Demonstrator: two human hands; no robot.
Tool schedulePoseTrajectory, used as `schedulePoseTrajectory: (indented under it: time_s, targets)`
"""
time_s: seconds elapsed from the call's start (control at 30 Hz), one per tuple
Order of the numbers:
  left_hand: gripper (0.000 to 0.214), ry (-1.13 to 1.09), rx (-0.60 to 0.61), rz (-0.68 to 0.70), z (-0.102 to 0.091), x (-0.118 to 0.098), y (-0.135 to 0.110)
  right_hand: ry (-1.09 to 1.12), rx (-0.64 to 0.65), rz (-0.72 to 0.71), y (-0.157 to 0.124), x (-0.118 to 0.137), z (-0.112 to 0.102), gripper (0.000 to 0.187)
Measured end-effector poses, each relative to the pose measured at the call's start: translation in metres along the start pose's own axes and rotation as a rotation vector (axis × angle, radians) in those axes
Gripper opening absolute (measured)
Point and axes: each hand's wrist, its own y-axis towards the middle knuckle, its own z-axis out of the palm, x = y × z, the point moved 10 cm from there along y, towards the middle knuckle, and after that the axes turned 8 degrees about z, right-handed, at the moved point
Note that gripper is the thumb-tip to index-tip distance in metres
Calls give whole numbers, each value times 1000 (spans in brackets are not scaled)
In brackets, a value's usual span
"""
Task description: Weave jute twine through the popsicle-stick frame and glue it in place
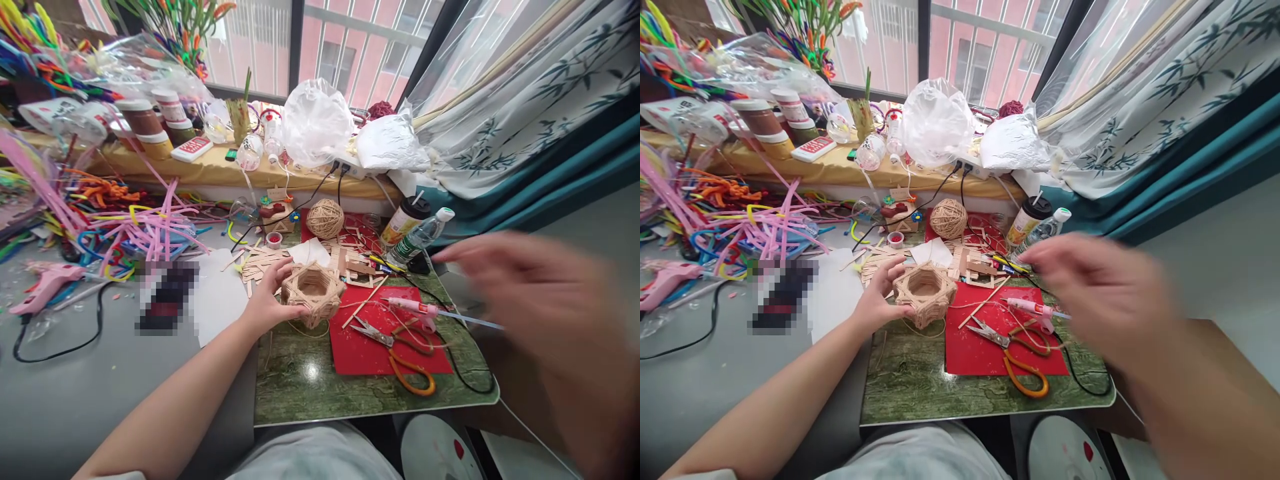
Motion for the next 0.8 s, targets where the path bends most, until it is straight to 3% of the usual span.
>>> schedulePoseTrajectory:
  time_s: [0.07,0.13,0.23,0.37,0.5,0.63,0.8]
  targets:
    - [113,96,41,-7,5,-1,-3,-72,239,-66,-5,5,47,18]
    - [113,198,50,8,8,-4,-6,-114,448,-156,-28,4,96,23]
    - [109,226,123,24,19,-5,-6,-73,467,-151,-58,-13,136,24]
    - [101,393,378,55,39,-3,-5,53,407,-157,-81,-26,153,20]
    - [103,536,565,125,47,-5,-7,58,431,-212,-93,-31,169,20]
    - [101,582,653,179,52,-14,-11,20,389,-231,-102,-38,176,20]
    - [106,618,658,334,70,-38,-16,-67,368,-294,-107,-35,177,23]
